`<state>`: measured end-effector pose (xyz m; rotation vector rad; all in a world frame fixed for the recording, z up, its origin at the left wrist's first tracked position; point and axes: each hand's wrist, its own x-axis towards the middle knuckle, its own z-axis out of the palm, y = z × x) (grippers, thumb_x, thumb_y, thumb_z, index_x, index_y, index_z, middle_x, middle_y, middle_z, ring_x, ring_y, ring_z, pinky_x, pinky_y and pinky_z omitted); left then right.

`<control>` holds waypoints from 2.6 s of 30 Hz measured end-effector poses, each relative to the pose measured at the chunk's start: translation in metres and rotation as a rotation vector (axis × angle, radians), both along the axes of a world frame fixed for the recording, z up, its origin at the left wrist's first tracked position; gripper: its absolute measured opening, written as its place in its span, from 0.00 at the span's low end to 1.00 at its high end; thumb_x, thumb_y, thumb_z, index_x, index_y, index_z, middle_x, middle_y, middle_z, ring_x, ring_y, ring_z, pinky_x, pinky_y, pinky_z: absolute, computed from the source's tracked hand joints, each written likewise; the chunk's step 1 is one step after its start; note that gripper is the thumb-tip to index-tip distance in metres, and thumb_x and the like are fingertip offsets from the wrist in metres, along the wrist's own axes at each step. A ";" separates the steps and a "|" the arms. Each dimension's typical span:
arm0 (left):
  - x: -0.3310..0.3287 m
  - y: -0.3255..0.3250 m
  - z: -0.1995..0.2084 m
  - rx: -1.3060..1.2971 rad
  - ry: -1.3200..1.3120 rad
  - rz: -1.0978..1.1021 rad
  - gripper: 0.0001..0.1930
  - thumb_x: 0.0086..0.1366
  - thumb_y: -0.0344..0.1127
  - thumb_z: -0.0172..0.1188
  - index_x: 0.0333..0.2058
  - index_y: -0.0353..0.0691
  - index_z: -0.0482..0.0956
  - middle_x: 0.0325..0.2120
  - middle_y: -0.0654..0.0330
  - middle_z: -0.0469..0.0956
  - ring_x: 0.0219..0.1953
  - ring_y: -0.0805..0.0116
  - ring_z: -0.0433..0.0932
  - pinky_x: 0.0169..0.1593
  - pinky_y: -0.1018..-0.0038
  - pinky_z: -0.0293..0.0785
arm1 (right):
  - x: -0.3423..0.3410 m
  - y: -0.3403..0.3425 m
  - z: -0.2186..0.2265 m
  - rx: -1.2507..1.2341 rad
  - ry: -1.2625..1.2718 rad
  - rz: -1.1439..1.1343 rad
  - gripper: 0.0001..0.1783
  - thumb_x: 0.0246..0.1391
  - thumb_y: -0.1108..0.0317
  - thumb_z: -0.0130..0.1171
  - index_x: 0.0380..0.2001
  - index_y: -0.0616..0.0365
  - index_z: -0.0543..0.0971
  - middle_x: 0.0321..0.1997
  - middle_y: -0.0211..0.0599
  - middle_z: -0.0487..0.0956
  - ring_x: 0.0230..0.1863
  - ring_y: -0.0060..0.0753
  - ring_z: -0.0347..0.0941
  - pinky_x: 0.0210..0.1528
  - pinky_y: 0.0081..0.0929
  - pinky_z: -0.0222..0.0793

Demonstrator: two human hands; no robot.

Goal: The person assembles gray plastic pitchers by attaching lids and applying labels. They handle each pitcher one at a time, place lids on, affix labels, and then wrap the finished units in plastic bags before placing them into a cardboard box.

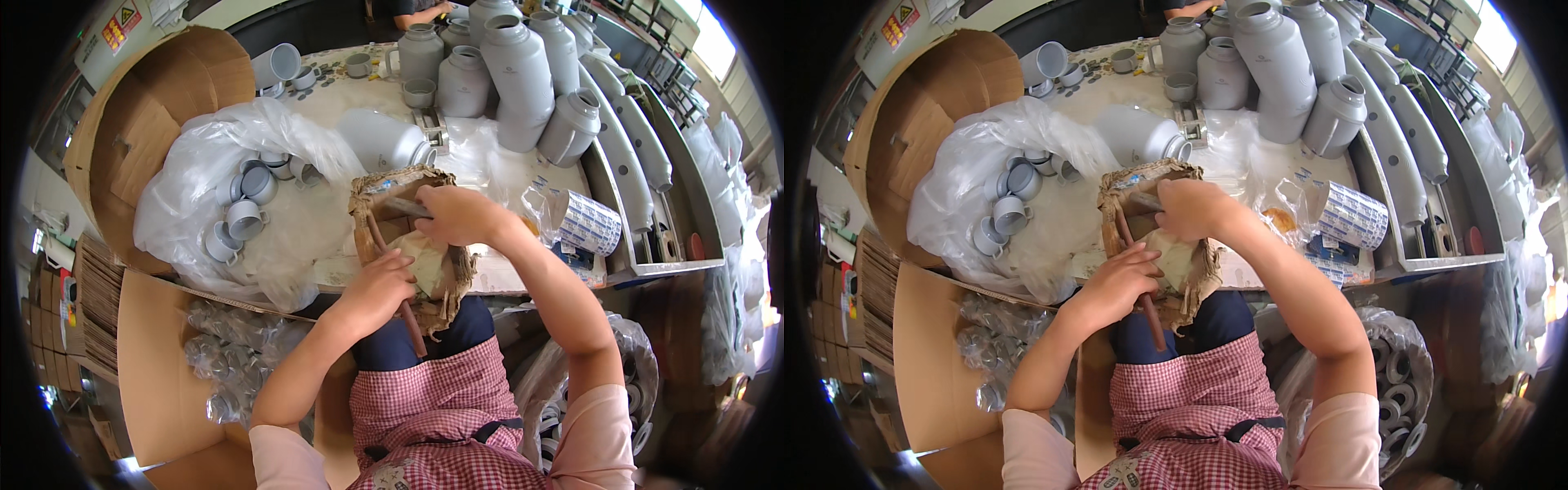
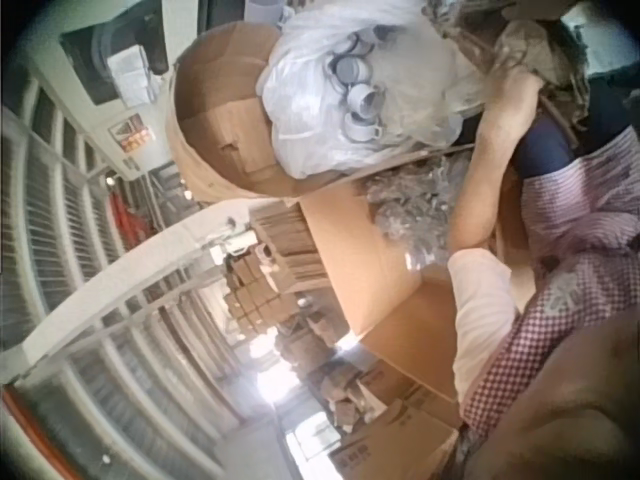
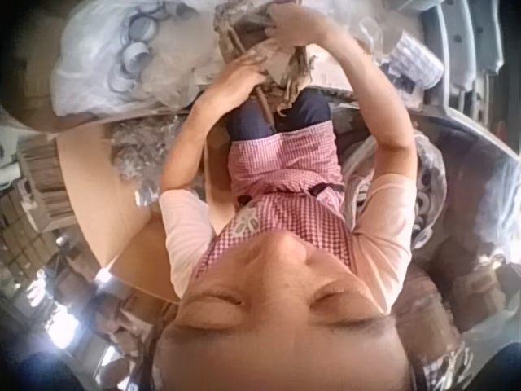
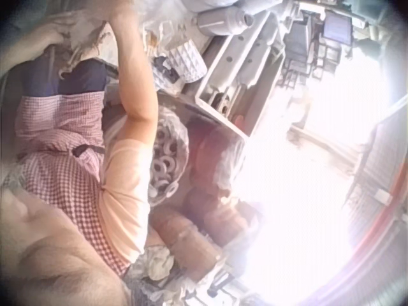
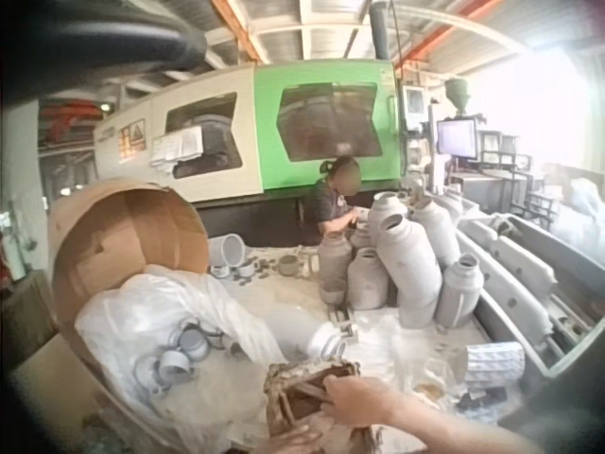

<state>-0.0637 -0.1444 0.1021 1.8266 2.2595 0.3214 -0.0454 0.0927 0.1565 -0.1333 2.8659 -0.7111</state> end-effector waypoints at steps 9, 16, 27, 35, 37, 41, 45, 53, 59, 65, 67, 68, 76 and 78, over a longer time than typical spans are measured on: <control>0.002 -0.003 0.010 0.312 0.262 0.265 0.28 0.59 0.15 0.58 0.59 0.41 0.78 0.68 0.52 0.69 0.72 0.48 0.65 0.76 0.54 0.60 | 0.150 0.036 0.006 -1.017 0.053 -0.389 0.16 0.74 0.65 0.54 0.58 0.64 0.74 0.23 0.23 0.71 0.18 0.14 0.63 0.21 0.19 0.57; 0.007 -0.029 0.010 0.470 0.000 0.779 0.28 0.69 0.32 0.66 0.65 0.34 0.69 0.62 0.44 0.71 0.66 0.43 0.70 0.70 0.56 0.65 | 0.279 0.107 -0.065 -1.136 0.466 -1.197 0.12 0.70 0.62 0.63 0.34 0.52 0.73 0.20 0.20 0.68 0.14 0.12 0.57 0.16 0.16 0.49; -0.002 0.006 0.001 0.342 -0.214 1.001 0.40 0.72 0.40 0.65 0.74 0.36 0.54 0.70 0.43 0.63 0.70 0.47 0.65 0.72 0.55 0.61 | 0.274 0.225 -0.089 -0.875 0.520 -1.253 0.28 0.59 0.51 0.74 0.51 0.65 0.83 0.19 0.18 0.70 0.16 0.10 0.60 0.18 0.17 0.53; 0.118 0.089 0.048 0.621 -0.410 0.418 0.15 0.71 0.26 0.60 0.55 0.34 0.78 0.52 0.53 0.79 0.56 0.60 0.78 0.62 0.66 0.72 | 0.251 0.228 -0.111 -0.891 0.431 -1.229 0.24 0.55 0.49 0.77 0.38 0.59 0.82 0.21 0.20 0.74 0.16 0.11 0.63 0.18 0.17 0.55; 0.148 0.136 0.026 0.485 -0.513 0.129 0.15 0.72 0.29 0.61 0.55 0.35 0.79 0.51 0.51 0.80 0.52 0.56 0.82 0.58 0.65 0.76 | 0.247 0.229 -0.116 -0.920 0.468 -1.257 0.24 0.55 0.49 0.77 0.39 0.59 0.82 0.22 0.20 0.75 0.17 0.11 0.63 0.18 0.17 0.57; 0.164 0.240 -0.056 0.479 -0.155 0.094 0.22 0.67 0.30 0.63 0.59 0.34 0.74 0.58 0.52 0.76 0.61 0.51 0.75 0.64 0.58 0.72 | 0.240 0.230 -0.122 -0.937 0.440 -1.263 0.23 0.57 0.50 0.76 0.39 0.56 0.79 0.22 0.18 0.72 0.16 0.10 0.60 0.17 0.16 0.54; 0.150 0.307 -0.114 0.434 0.088 0.109 0.23 0.64 0.30 0.65 0.57 0.32 0.75 0.60 0.51 0.75 0.62 0.52 0.74 0.65 0.59 0.72 | 0.239 0.231 -0.123 -1.011 0.415 -1.237 0.23 0.58 0.50 0.75 0.42 0.54 0.78 0.21 0.17 0.69 0.16 0.10 0.59 0.17 0.16 0.53; 0.131 0.329 -0.120 0.269 0.146 0.083 0.29 0.54 0.43 0.76 0.49 0.34 0.78 0.45 0.51 0.74 0.53 0.52 0.72 0.56 0.59 0.72 | 0.235 0.237 -0.135 -1.174 0.418 -1.208 0.19 0.60 0.53 0.75 0.41 0.53 0.78 0.21 0.16 0.70 0.15 0.10 0.59 0.17 0.16 0.53; 0.149 0.268 -0.106 0.367 -0.011 0.060 0.28 0.57 0.40 0.75 0.53 0.36 0.77 0.46 0.54 0.75 0.51 0.53 0.74 0.56 0.59 0.73 | 0.251 0.217 -0.135 -1.252 0.463 -1.249 0.17 0.61 0.56 0.73 0.43 0.53 0.78 0.23 0.15 0.70 0.15 0.09 0.56 0.17 0.16 0.50; 0.159 0.202 -0.070 0.417 -0.149 0.169 0.30 0.57 0.37 0.76 0.56 0.35 0.74 0.49 0.52 0.74 0.52 0.51 0.74 0.57 0.58 0.73 | 0.355 0.167 -0.131 -1.612 0.571 -1.315 0.14 0.67 0.62 0.65 0.51 0.52 0.74 0.28 0.16 0.69 0.15 0.07 0.51 0.16 0.13 0.45; 0.154 0.203 -0.065 0.413 -0.126 0.198 0.30 0.56 0.36 0.76 0.56 0.35 0.74 0.50 0.52 0.74 0.52 0.50 0.74 0.57 0.57 0.73 | 0.399 0.158 -0.131 -1.686 0.641 -1.215 0.13 0.72 0.60 0.59 0.52 0.54 0.74 0.32 0.20 0.76 0.14 0.07 0.51 0.15 0.13 0.44; 0.151 0.208 -0.066 0.427 -0.148 0.210 0.30 0.56 0.35 0.75 0.56 0.35 0.74 0.50 0.52 0.74 0.52 0.50 0.74 0.57 0.58 0.73 | 0.420 0.155 -0.131 -1.735 0.708 -1.162 0.13 0.73 0.59 0.57 0.51 0.55 0.74 0.33 0.23 0.79 0.14 0.07 0.51 0.15 0.13 0.45; 0.151 0.329 -0.124 0.340 0.011 0.226 0.26 0.56 0.41 0.75 0.48 0.35 0.76 0.46 0.54 0.76 0.53 0.52 0.75 0.57 0.60 0.74 | 0.521 0.146 -0.100 -1.599 0.871 -1.389 0.08 0.73 0.60 0.58 0.47 0.48 0.73 0.35 0.26 0.79 0.14 0.10 0.50 0.15 0.13 0.44; 0.151 0.359 -0.132 0.291 0.086 0.226 0.25 0.55 0.43 0.75 0.47 0.36 0.78 0.47 0.54 0.77 0.53 0.55 0.75 0.58 0.60 0.74 | 0.525 0.139 -0.099 -1.571 0.851 -1.439 0.08 0.72 0.60 0.59 0.47 0.48 0.73 0.35 0.25 0.79 0.14 0.10 0.51 0.15 0.13 0.44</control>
